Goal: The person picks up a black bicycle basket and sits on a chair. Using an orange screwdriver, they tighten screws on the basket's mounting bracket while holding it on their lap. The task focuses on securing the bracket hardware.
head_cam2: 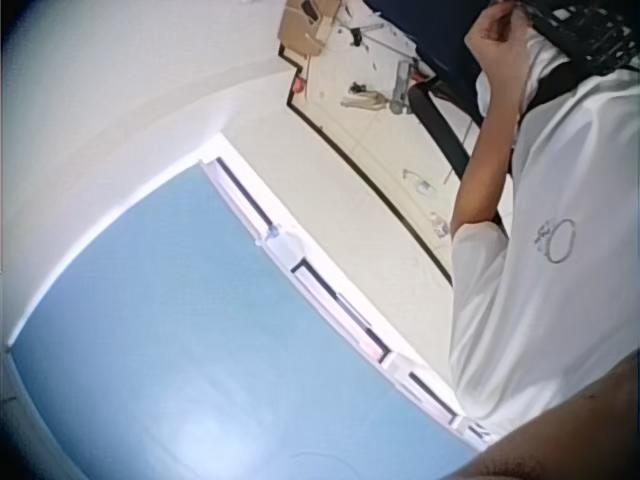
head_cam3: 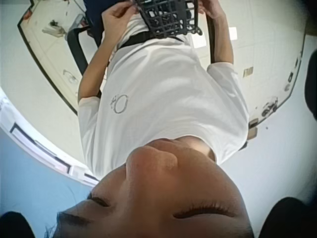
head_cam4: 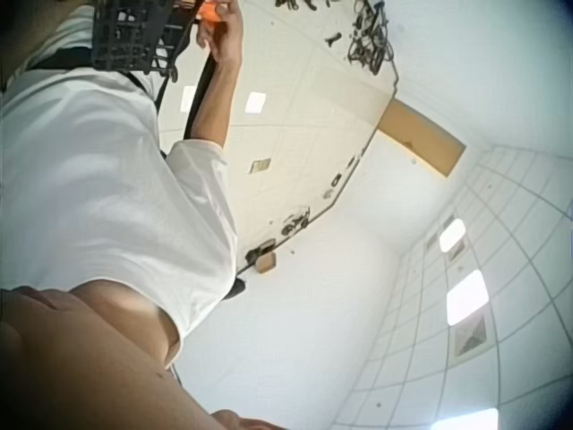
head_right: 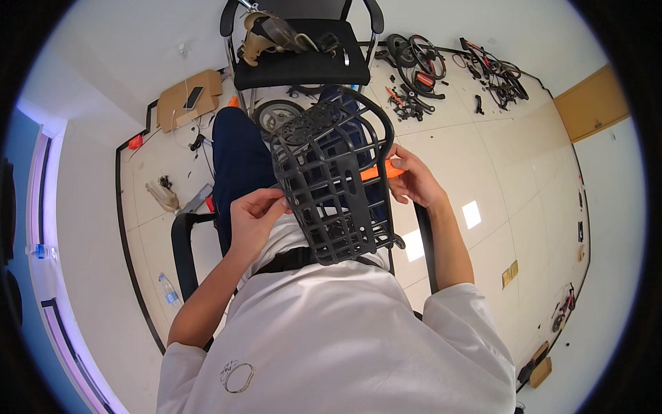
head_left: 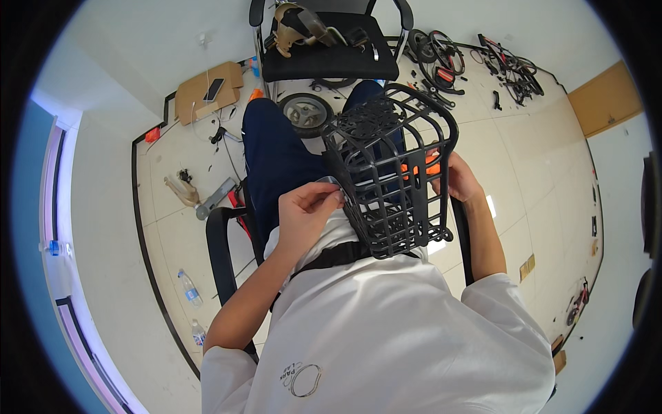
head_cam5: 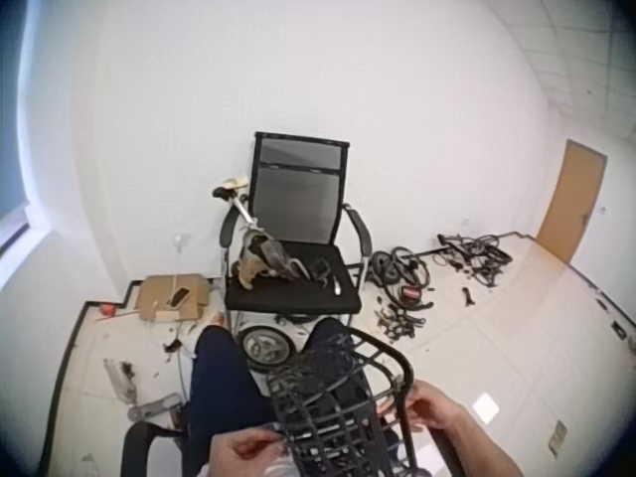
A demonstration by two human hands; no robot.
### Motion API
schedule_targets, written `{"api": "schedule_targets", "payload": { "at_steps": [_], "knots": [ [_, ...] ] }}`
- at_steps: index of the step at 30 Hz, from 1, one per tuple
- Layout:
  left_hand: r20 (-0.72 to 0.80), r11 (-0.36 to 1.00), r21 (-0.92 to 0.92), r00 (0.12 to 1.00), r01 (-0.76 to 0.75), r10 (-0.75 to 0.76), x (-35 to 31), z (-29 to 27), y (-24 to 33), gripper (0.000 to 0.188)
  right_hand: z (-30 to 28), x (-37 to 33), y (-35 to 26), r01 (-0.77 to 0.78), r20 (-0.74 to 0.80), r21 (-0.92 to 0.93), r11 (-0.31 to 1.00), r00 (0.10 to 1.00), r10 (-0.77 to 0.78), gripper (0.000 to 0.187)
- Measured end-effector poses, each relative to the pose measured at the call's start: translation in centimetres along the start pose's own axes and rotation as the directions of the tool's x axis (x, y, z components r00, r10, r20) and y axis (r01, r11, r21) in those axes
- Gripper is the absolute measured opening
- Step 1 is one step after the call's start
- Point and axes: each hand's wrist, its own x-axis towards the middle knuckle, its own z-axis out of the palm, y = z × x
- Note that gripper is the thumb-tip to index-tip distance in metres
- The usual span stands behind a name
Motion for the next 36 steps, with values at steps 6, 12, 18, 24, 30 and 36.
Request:
{"api": "schedule_targets", "payload": {
  "at_steps": [6,12,18,24,30,36],
  "knots": [
    [0.048,0.969,0.129,0.977,-0.21,0.205,0.0,0.0,0.2,0.013,0.6,0.6,-0.8,-0.06,-0.041,0.003,0.998,0.997,0.06,0.035],
    [0.164,0.721,0.483,0.86,-0.497,0.484,0.4,-0.2,0.6,0.016,-1.3,1.0,0.8,-0.061,0.031,0.117,0.991,0.998,0.058,0.034],
    [0.186,0.677,0.508,0.835,-0.532,0.517,0.4,-0.1,0.9,0.016,-0.7,1.0,1.1,0.064,0.027,0.177,0.982,0.997,-0.07,0.036],
    [0.181,0.672,0.504,0.827,-0.543,0.532,0.3,-0.2,0.8,0.016,0.0,0.9,0.8,0.045,0.006,0.183,0.982,0.999,-0.047,0.031],
    [0.185,0.67,0.504,0.826,-0.545,0.533,0.2,-0.1,1.0,0.015,-1.3,0.9,1.7,0.034,-0.01,0.175,0.984,0.999,-0.033,0.034],
    [0.21,0.674,0.508,0.836,-0.537,0.508,0.1,-0.4,1.0,0.017,-0.5,1.1,1.2,-0.032,-0.064,0.03,0.999,0.997,0.034,0.031]
  ]
}}
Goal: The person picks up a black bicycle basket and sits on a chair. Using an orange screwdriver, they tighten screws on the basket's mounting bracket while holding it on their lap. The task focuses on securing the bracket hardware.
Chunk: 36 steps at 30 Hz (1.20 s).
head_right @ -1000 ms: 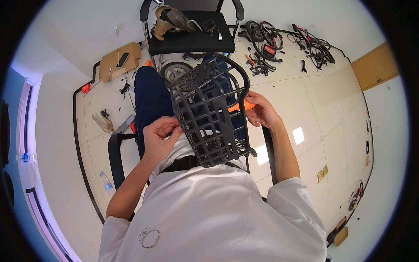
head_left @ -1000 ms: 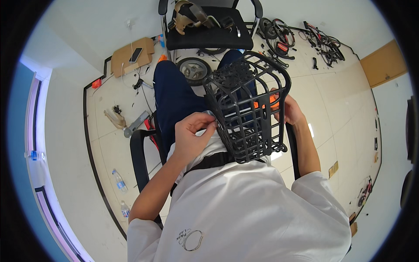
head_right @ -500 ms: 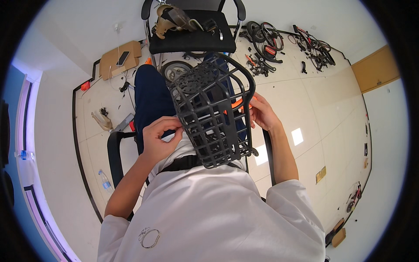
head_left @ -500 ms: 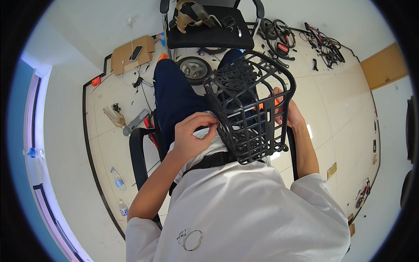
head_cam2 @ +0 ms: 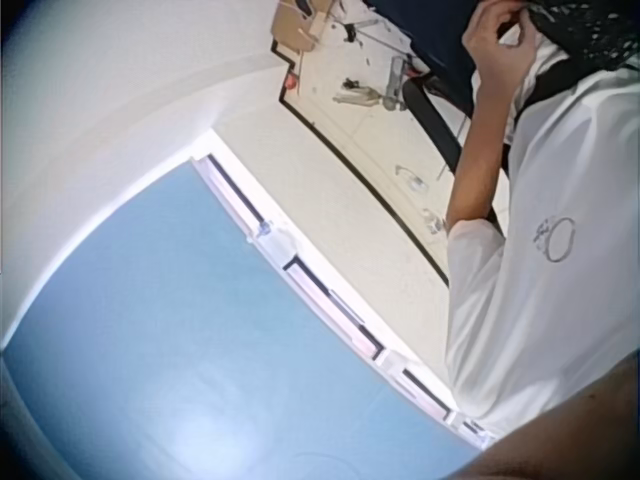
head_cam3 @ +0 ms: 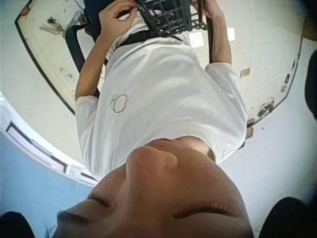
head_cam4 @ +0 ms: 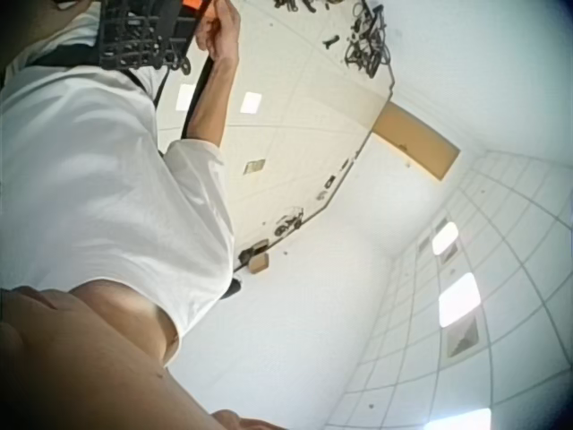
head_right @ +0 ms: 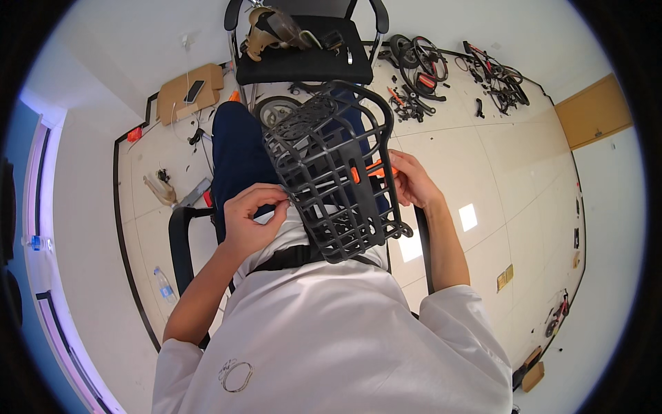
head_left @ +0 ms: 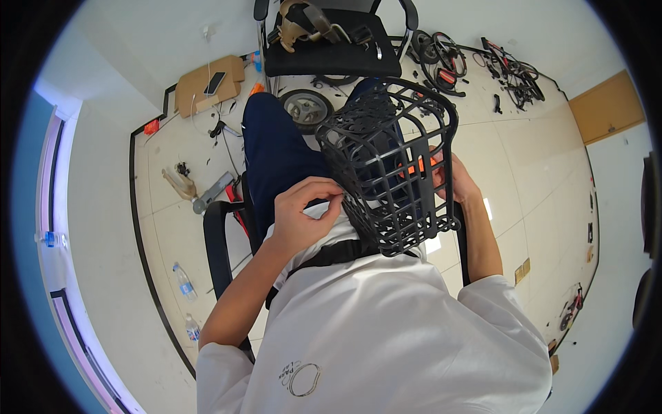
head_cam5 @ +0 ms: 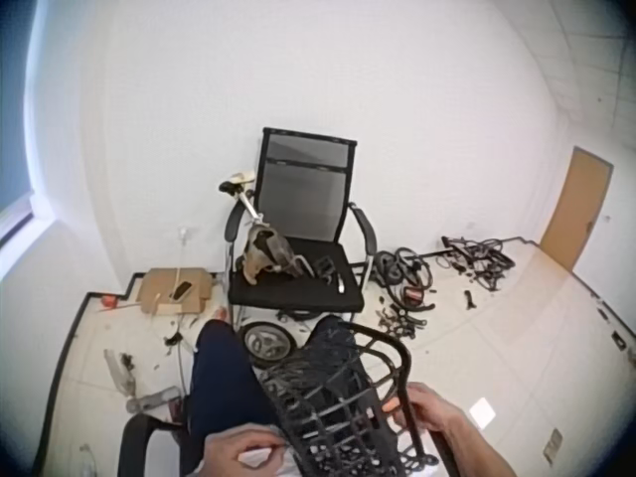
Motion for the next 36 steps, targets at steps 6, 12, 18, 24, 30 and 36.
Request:
{"api": "schedule_targets", "payload": {
  "at_steps": [6,12,18,24,30,36],
  "knots": [
    [0.026,1.0,-0.013,1.0,-0.009,0.009,0.2,0.0,0.0,0.016,2.0,-0.8,-0.4,0.135,-0.024,0.085,0.987,0.991,-0.133,0.029],
    [-0.061,0.994,-0.071,0.994,0.085,-0.089,0.1,0.4,0.0,0.012,-0.9,-0.3,0.1,0.055,0.088,-0.042,0.998,0.995,-0.051,0.034],
    [-0.008,0.988,-0.109,0.994,0.109,-0.11,0.0,0.1,-0.4,0.018,-0.6,-0.1,0.0,0.006,-0.007,-0.147,0.989,1.0,-0.007,0.042],
    [0.064,0.989,-0.083,0.991,0.121,-0.116,0.3,0.0,-0.7,0.017,2.0,-0.3,-0.8,0.102,-0.115,-0.079,0.992,0.987,-0.111,0.037],
    [0.057,0.987,-0.097,0.991,0.129,-0.124,0.6,-0.1,-0.7,0.016,-1.8,0.1,-1.3,0.232,-0.155,0.265,0.936,0.968,-0.196,0.035],
    [0.057,0.996,-0.032,0.996,0.077,-0.075,0.5,0.0,-1.2,0.018,1.3,2.4,-4.4,0.356,-0.232,0.33,0.874,0.928,-0.291,0.024]
  ]
}}
